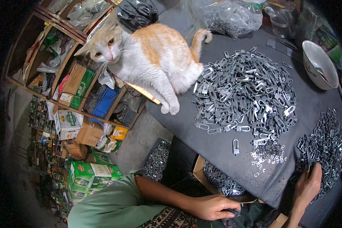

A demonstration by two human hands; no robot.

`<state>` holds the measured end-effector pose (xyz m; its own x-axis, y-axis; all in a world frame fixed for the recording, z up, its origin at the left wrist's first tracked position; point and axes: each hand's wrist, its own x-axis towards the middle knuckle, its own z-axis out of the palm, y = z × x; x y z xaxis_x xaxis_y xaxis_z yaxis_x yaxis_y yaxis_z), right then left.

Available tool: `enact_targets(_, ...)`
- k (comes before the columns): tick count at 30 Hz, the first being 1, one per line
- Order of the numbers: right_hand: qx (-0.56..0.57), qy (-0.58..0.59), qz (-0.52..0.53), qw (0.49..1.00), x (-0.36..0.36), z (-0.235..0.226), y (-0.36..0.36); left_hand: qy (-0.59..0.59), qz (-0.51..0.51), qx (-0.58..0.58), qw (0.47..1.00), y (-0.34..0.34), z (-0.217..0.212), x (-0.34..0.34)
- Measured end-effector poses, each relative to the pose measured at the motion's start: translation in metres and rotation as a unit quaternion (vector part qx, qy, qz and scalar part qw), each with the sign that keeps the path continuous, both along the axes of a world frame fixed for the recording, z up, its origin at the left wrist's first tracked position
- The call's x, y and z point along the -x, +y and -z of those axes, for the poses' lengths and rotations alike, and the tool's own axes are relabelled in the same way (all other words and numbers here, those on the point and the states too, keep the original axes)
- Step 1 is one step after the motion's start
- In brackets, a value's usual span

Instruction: The person assembles metal hardware components by fitting metal pieces together and crimping them with pliers.

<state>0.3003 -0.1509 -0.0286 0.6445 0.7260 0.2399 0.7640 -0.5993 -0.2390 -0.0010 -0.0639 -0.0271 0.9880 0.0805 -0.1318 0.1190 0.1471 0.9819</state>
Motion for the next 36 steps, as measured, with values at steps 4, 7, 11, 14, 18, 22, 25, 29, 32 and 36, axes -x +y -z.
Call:
enact_targets(4,-0.073,-0.072,-0.074,0.992,0.022,-0.012,-0.009,0.006,-0.006,-0.051,0.999,-0.003,0.007,0.002)
enact_targets(7,-0.014,0.026,-0.135,0.99,0.053,-0.025,-0.014,-0.019,-0.011,-0.067,0.998,-0.006,0.009,0.003)
enact_targets(11,0.033,0.067,-0.151,0.986,0.081,-0.029,-0.02,-0.015,-0.015,-0.059,0.998,-0.007,0.006,0.004)
enact_targets(14,-0.03,0.086,-0.116,0.989,0.081,-0.024,-0.022,-0.108,-0.198,-0.264,0.938,-0.001,-0.009,0.012)
enact_targets(18,-0.014,0.096,-0.094,0.991,0.079,-0.018,-0.03,-0.074,-0.487,-0.595,0.635,0.095,-0.053,0.046)
enact_targets(22,-0.024,0.066,-0.103,0.992,0.078,-0.016,-0.03,-0.066,-0.706,-0.482,0.515,0.182,-0.089,0.097)
enact_targets(25,-0.015,0.065,-0.109,0.992,0.076,-0.014,-0.029,-0.05,-0.679,-0.518,0.519,0.199,-0.105,0.115)
enact_targets(29,0.002,0.07,-0.105,0.992,0.075,-0.017,-0.028,-0.021,-0.624,-0.518,0.585,0.203,-0.107,0.098)
enact_targets(32,0.002,0.06,-0.085,0.995,0.073,-0.011,-0.036,0.265,-0.29,-0.508,0.767,0.167,-0.109,0.061)
enact_targets(36,0.005,-0.007,-0.099,0.995,0.077,-0.013,-0.03,-0.023,0.087,-0.328,0.94,0.079,-0.046,0.022)
